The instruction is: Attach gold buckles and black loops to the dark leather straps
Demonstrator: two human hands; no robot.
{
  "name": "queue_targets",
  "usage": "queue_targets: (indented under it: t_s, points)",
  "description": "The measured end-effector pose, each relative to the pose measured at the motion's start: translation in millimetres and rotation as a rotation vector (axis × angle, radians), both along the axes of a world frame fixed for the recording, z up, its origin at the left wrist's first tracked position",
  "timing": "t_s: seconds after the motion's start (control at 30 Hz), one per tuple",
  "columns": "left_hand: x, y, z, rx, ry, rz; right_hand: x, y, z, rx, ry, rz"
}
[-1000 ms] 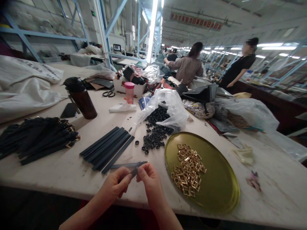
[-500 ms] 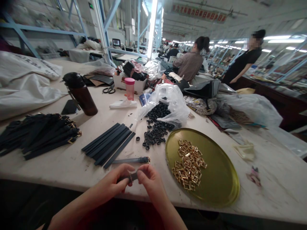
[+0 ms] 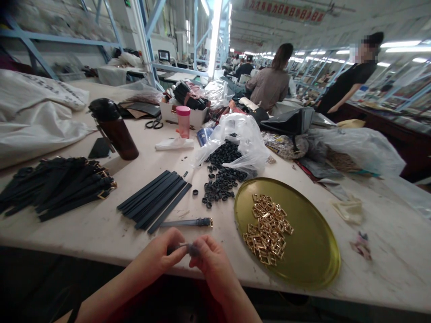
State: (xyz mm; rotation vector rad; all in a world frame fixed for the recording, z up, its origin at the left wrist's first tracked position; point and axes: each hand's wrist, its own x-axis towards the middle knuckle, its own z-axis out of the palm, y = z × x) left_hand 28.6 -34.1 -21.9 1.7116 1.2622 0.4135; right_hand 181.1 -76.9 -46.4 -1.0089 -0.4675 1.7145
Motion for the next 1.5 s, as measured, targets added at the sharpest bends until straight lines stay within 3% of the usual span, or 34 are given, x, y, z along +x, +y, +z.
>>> queue_targets:
  t_s: [0.23,0.37,0.6,0.73,1.0,1.2,1.5]
  points:
    - [1,-2,-1.6,0.051,0.037,0.014,-8,-4,-10.1,-0.016,-0.027,0.164]
    - [0,-2,0.0,0.029,0.033,0.008,-8,-4,-9.5,-0.018,-0.02,0.159]
    - [0,-3,9.0,-0.307,-0.29,-0.019,-2,-2,-2.3,0.11,-0.085,0.101]
    - [2,-5,11.2,-0.393,-0.382,0.04,-1,-1,-1.8,0.083,-0.127,0.074]
    - [4,-9,11.9,-0.385,-0.399,0.108,-4,3,-8.7,0.17,-0.477,-0.008]
    - [3,-11,5.9,-0.384,-0.416,0.107,-9,4,-15.7,0.119,-0.46,-0.054]
    - [2,-12,3.1,-0.444,-0.404,0.116,-5,-7,-11.0,0.182,-0.434,0.107]
